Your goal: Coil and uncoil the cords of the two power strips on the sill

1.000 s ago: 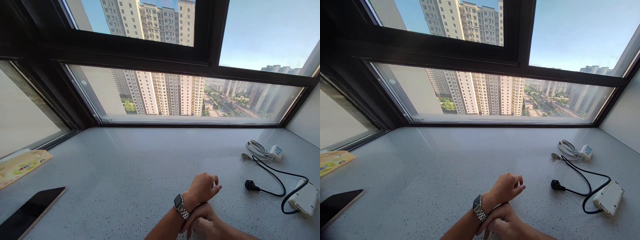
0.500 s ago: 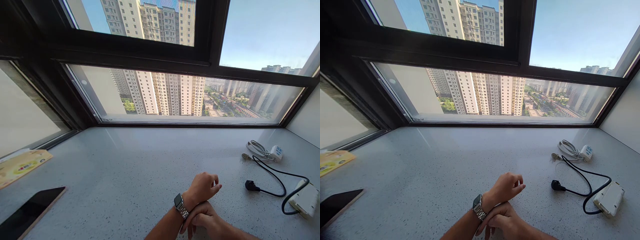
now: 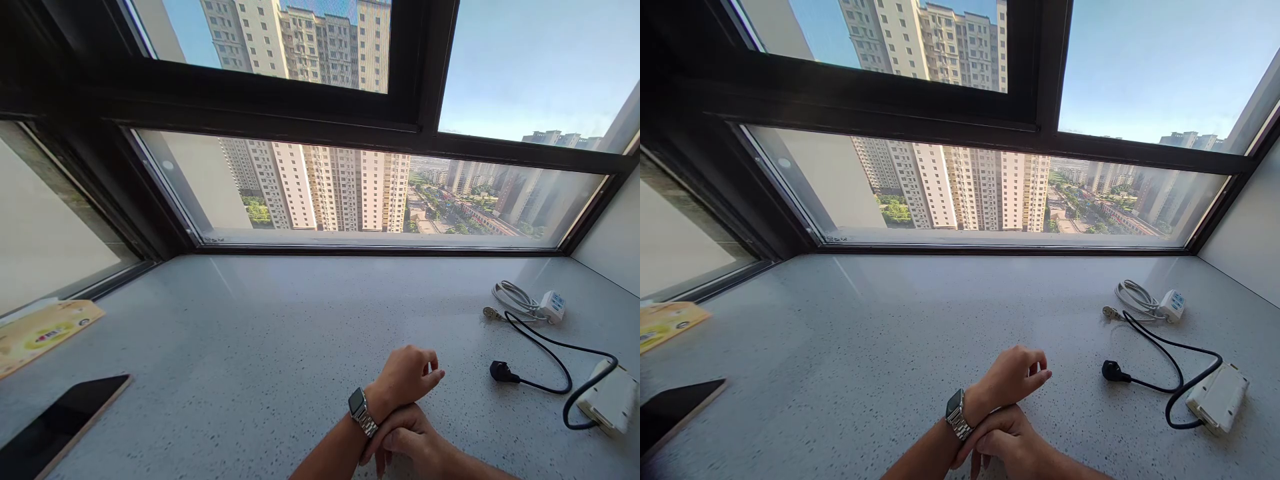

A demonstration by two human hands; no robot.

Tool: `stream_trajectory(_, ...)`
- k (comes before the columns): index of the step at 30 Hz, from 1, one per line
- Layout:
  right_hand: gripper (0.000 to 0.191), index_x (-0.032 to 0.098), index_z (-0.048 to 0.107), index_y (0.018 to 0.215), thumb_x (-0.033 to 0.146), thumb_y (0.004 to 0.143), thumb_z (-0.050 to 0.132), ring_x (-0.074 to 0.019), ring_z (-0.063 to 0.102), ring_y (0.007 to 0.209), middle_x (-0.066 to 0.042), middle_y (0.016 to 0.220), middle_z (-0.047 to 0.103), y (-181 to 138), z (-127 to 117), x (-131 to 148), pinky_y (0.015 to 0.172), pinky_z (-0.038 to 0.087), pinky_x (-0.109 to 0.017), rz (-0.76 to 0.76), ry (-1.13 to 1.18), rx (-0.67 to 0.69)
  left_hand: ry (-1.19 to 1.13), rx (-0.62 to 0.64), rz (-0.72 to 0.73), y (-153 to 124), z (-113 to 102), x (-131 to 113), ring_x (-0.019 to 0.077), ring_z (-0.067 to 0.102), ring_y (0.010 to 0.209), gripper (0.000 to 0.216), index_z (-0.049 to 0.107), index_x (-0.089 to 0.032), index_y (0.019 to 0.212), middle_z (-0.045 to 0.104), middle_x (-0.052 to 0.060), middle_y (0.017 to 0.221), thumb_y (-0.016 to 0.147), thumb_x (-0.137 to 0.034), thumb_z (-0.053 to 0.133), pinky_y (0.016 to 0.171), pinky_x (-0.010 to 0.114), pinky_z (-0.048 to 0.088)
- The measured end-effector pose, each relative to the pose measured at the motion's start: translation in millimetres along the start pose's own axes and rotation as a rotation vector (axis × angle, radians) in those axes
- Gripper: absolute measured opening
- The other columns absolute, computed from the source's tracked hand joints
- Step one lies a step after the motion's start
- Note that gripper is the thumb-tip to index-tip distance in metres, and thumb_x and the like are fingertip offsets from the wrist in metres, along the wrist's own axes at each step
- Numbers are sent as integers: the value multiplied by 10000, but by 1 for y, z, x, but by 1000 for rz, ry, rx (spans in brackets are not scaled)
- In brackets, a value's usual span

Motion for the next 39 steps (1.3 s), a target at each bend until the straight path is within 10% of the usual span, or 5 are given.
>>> stream_trajectory(39, 233, 201, 741, 637, 236, 646, 511, -119, 534, 494, -8, 611, 638, 3, 6, 14, 524, 454, -216, -27, -74, -23, -172, -20, -32, -1, -3, -4, 124, 568, 624, 309, 714, -169, 901, 691, 25, 732, 859, -409, 525, 539, 209, 371)
Point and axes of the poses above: each hand's wrist, its own y-axis towards the middle knuckle, its own z-axis out of the palm, x = y × z, the point moved 10 cm from there along y, towards the middle knuckle
